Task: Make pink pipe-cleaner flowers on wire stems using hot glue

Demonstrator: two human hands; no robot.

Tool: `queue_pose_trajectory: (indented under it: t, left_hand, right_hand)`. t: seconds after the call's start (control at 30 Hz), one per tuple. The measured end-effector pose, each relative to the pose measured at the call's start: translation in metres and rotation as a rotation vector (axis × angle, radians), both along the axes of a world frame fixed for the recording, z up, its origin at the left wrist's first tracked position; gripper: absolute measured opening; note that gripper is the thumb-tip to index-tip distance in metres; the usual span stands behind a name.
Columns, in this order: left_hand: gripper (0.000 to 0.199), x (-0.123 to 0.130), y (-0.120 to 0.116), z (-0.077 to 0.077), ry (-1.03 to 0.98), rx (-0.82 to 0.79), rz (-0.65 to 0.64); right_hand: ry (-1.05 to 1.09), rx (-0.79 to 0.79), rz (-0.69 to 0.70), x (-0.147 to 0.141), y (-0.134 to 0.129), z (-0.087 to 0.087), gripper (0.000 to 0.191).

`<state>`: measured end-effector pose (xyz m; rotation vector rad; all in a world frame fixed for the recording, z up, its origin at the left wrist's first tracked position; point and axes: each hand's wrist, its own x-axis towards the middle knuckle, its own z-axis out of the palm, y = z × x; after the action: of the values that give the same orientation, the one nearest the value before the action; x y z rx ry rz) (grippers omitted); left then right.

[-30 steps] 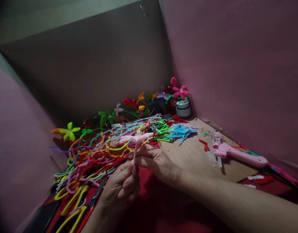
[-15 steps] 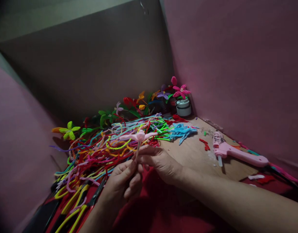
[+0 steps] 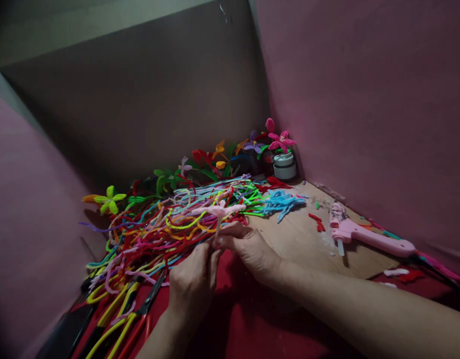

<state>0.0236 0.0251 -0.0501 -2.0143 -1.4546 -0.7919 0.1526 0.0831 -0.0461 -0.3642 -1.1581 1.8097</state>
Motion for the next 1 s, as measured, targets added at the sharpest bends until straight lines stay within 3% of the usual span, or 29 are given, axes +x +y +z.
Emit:
queue_pose_trajectory:
  t: [0.1, 0.17, 0.3, 0.4, 0.6, 0.7, 0.83, 1.0]
  left_hand:
    - [0.011, 0.0, 0.001, -0.002, 0.067, 0.028, 0.028]
    - [0.013, -0.001, 0.001, -0.002, 0.01, 0.014, -0.011]
    - [0.017, 0.002, -0.001, 0.005, -0.456, -0.24, -0.13]
    - [0.02, 0.006, -0.004, 0.015, -0.881, -0.484, -0.154]
    - [0.027, 0.01, -0.005, 0.024, -1.474, -0.775, -0.299]
    - [0.022, 0.01, -0.003, 0.025, -1.686, -0.881, -0.405]
    - [0.018, 0.008, -0.002, 0.025, -1.846, -0.977, -0.515]
    - [0.016, 0.006, -0.001, 0.023, -1.963, -1.074, -0.678]
  right_hand:
    - [-0.034, 0.054, -0.011, 0.0, 0.0, -0.001, 0.01]
    - [-0.079, 0.117, -0.026, 0.0, 0.0, -0.001, 0.012]
    - [-0.226, 0.31, -0.171, 0.004, 0.0, 0.007, 0.014]
    - [-0.269, 0.412, -0.185, 0.006, 0.0, 0.015, 0.014]
    - [-0.168, 0.264, -0.089, 0.004, 0.001, 0.009, 0.011]
    - [-0.15, 0.296, -0.033, 0.006, 0.002, 0.005, 0.012]
    - [-0.173, 0.344, -0.016, 0.009, 0.003, 0.008, 0.014]
    - [-0.11, 0.208, 0.008, 0.007, 0.003, 0.009, 0.014]
